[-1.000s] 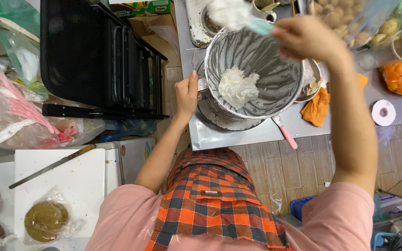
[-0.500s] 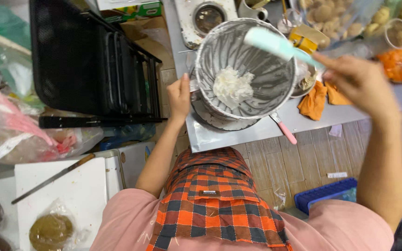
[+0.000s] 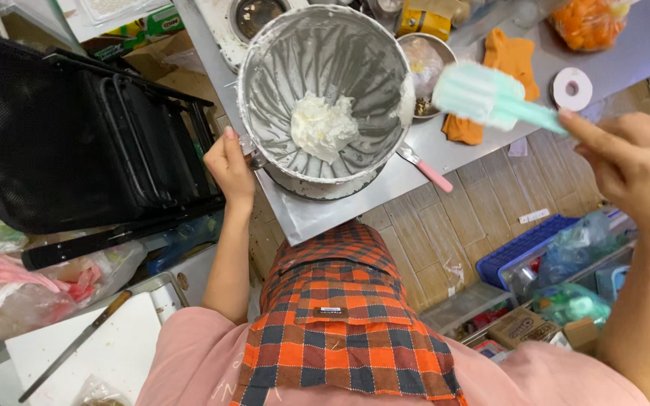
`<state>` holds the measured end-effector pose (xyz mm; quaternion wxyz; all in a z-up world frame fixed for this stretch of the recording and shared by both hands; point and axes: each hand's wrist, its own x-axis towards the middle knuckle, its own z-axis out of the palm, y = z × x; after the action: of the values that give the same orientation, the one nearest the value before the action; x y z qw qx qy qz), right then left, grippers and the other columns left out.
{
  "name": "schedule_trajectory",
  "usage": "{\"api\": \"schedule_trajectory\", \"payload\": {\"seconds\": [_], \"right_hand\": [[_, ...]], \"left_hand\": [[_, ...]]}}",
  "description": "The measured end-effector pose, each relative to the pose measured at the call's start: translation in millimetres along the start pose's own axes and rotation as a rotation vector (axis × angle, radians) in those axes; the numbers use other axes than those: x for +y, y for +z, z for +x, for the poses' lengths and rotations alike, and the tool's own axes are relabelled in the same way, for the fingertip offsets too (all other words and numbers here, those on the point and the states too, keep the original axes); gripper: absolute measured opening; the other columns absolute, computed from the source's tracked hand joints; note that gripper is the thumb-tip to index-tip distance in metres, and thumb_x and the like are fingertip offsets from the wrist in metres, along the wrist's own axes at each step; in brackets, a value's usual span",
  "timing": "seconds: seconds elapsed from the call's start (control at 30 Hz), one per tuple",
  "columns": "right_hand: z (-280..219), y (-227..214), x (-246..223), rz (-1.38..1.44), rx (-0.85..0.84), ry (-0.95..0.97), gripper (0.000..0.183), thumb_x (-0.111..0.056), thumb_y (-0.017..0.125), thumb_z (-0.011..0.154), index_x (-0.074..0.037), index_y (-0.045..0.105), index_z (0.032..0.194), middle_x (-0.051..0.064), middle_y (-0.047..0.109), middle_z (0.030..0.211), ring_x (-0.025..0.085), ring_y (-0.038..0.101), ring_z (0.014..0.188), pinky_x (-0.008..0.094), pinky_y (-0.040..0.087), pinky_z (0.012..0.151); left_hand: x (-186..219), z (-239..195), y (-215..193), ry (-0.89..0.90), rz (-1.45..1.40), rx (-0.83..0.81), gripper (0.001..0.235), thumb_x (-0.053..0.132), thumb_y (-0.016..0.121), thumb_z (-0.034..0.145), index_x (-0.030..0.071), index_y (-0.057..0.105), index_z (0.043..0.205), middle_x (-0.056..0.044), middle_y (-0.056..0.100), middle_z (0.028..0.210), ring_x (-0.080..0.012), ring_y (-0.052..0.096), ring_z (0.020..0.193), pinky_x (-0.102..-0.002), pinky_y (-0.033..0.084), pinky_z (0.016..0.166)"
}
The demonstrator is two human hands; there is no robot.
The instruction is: The person cleans a metal spatula with a pink handle using a cloth, then wipes a round metal tray. They proceed to stir a white mixture in a metal bowl with a spatula, scraping the sides to combine the contents.
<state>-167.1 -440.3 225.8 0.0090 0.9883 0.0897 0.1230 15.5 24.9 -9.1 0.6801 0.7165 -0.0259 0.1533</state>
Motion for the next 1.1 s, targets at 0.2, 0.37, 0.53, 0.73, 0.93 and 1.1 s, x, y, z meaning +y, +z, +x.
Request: {"api": "schedule_trajectory", "payload": {"seconds": [0.2,0.37,0.53,0.73,0.93,1.1], "right_hand": [[41,90,-9,1.007,-0.482,0.378,0.04,-0.026,0.059,0.107,-0.007,0.068,0.14,0.004,0.067,0.087,0.012,0.055,0.072,0.029,0.049,0.066],[41,112,86,0.727,-0.843,0.593,0.044,-0.033,0.061,0.099,-0.01,0.07,0.134,0.006,0.072,0.095,0.014,0.06,0.078,0.033,0.052,0.067],[77,33,107,0.295,-0.53,0.394,0.036,-0.03,0.062,0.105,-0.011,0.074,0.132,0.012,0.07,0.08,0.02,0.069,0.066,0.035,0.055,0.068],[123,-3,-22,-0.475,-0.035,-0.237,0.022,-0.023,0.068,0.104,-0.023,0.078,0.123,0.0,0.064,0.071,0.018,0.064,0.066,0.032,0.049,0.062],[124,10,-33,-0.591,-0.091,-0.245,0.028,-0.022,0.058,0.102,-0.029,0.072,0.125,-0.004,0.064,0.075,0.014,0.064,0.06,0.029,0.044,0.051],[61,82,-25,-0.375,-0.361,-0.043,0.041,-0.019,0.054,0.106,-0.03,0.068,0.144,0.003,0.069,0.076,0.024,0.069,0.065,0.04,0.054,0.053]], "left_hand": [[-3,1,0,-0.038,0.0,-0.008,0.049,0.026,0.049,0.113,0.005,0.04,0.069,0.006,0.036,0.062,-0.0034,0.033,0.059,-0.028,0.025,0.051],[5,10,-11,-0.053,-0.117,-0.172,0.041,0.027,0.053,0.11,0.005,0.046,0.076,0.007,0.04,0.068,-0.0023,0.036,0.062,-0.025,0.028,0.053],[31,0,-22,0.048,-0.146,-0.439,0.025,0.017,0.077,0.089,0.003,0.057,0.085,0.008,0.049,0.069,-0.0013,0.04,0.061,-0.023,0.029,0.054],[54,-21,-4,0.366,0.201,-0.312,0.039,0.014,0.097,0.07,0.004,0.06,0.08,-0.002,0.056,0.062,-0.0081,0.054,0.054,-0.026,0.042,0.052],[71,-29,3,0.709,0.29,-0.401,0.032,0.007,0.091,0.069,0.005,0.059,0.073,-0.007,0.05,0.06,-0.0249,0.053,0.051,-0.037,0.04,0.049],[84,-33,4,0.811,0.366,-0.463,0.027,0.007,0.082,0.072,0.004,0.055,0.071,-0.008,0.05,0.063,-0.0267,0.055,0.056,-0.038,0.041,0.052]]}}
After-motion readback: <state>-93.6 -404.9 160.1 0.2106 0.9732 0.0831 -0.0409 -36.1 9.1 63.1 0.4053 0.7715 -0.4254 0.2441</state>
